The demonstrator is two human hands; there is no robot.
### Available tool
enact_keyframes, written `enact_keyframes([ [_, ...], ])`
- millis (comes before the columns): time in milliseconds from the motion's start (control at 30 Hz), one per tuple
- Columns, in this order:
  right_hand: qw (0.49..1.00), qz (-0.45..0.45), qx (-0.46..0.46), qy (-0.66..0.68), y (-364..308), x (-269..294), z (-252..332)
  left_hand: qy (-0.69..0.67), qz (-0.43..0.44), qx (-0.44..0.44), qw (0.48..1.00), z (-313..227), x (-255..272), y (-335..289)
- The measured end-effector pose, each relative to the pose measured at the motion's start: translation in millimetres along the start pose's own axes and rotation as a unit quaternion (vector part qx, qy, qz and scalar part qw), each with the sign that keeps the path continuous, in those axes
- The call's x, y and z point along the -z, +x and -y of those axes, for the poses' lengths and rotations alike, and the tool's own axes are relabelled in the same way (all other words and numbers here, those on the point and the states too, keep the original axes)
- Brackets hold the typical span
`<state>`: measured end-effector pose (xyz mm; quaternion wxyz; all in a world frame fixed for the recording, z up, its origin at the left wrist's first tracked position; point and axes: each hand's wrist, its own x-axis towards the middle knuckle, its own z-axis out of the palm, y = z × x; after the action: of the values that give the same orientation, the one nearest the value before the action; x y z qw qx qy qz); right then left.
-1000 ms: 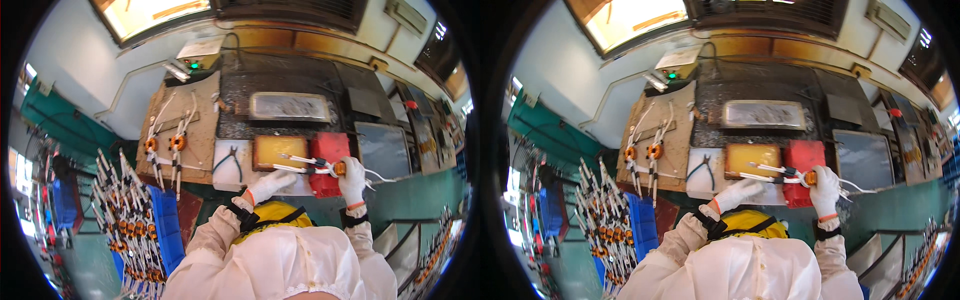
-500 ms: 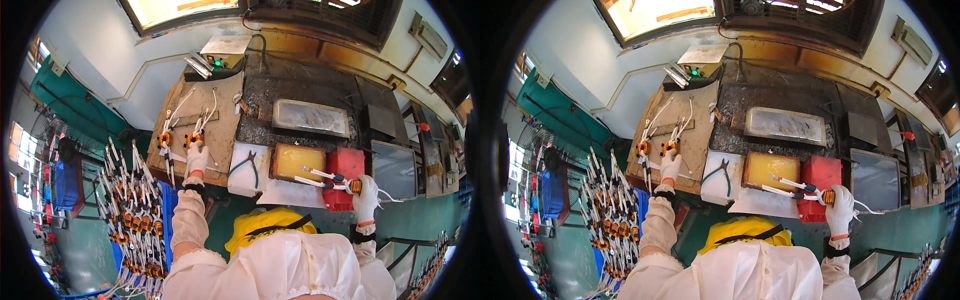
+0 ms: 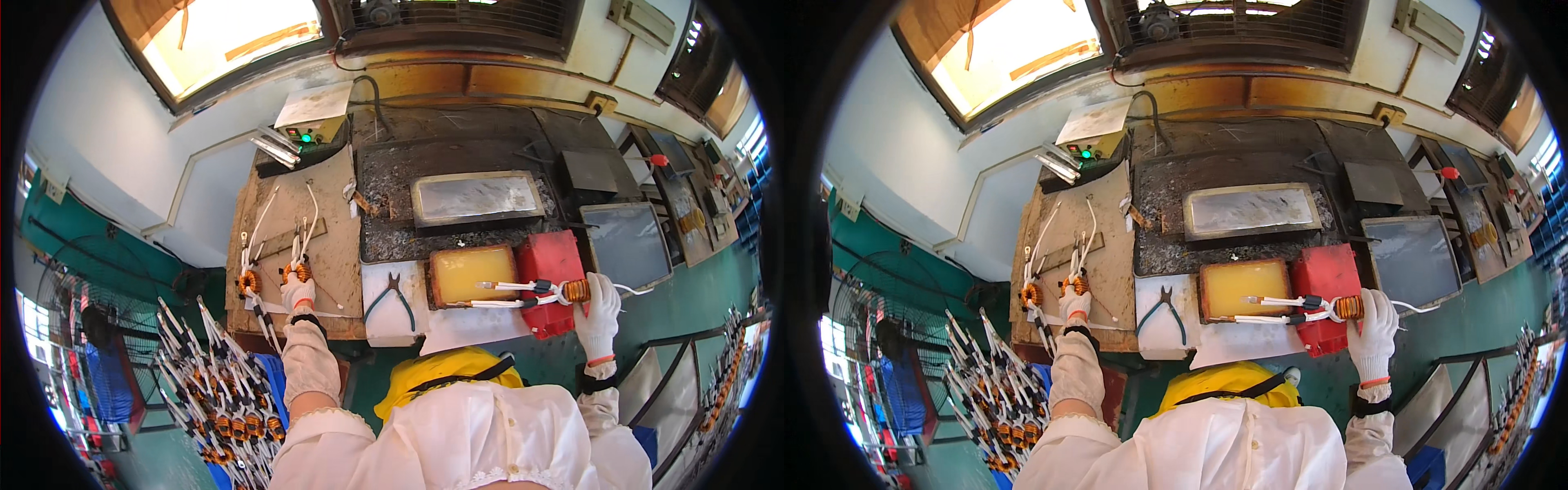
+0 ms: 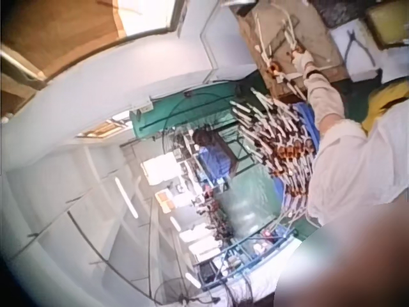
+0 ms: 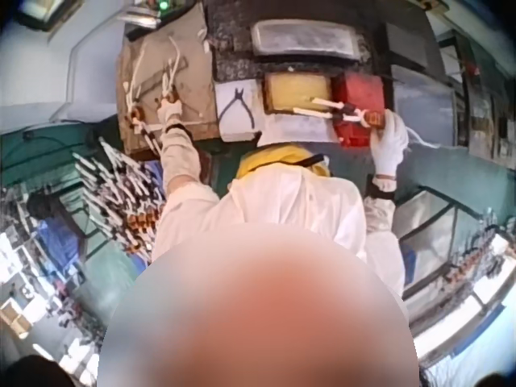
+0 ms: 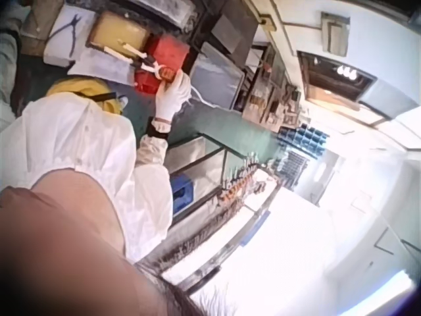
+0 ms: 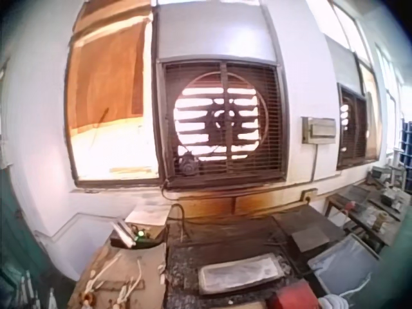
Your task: Tinning the exposed ends of coiled copper components by dipping them into a molten solder bath.
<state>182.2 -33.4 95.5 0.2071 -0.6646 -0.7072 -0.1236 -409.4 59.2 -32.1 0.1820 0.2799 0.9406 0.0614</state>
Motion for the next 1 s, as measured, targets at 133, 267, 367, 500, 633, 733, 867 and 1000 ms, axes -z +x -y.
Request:
enact_keyframes([
  [133, 1.0, -0.011, -0.005, -0.006, -5, 0, 1, -0.044, -0.007, -0.05, 0.998, 18, -4, 14],
  [267, 1.0, 0.001, 0.0, 0.001, 0, 1, 5, -0.206, -0.016, -0.163, 0.965, 51, -4, 19],
  [367, 1.0, 0.019, -0.014, 0.005, 0, 5, 6, -0.365, 0.095, -0.174, 0.91, 36, 31, -30],
  [500, 1.0, 0.021, 0.006, 0.014, -5, 13, 3, -0.407, 0.105, -0.211, 0.882, 38, 60, -75],
  [633, 0.999, 0.028, 0.016, 0.012, -6, 24, -2, -0.366, 0.041, -0.265, 0.891, 30, 76, -109],
  [733, 0.999, -0.021, 0.032, 0.014, 1, 31, -2, -0.359, 0.044, -0.293, 0.885, 22, 82, -127],
  [867, 0.98, -0.04, 0.039, 0.191, 23, 55, 17, -0.341, 0.044, -0.445, 0.826, -12, 108, -184],
  [1000, 0.929, -0.037, 0.081, 0.359, 51, 79, 33, -0.176, 0.045, -0.513, 0.839, -57, 139, -249],
])
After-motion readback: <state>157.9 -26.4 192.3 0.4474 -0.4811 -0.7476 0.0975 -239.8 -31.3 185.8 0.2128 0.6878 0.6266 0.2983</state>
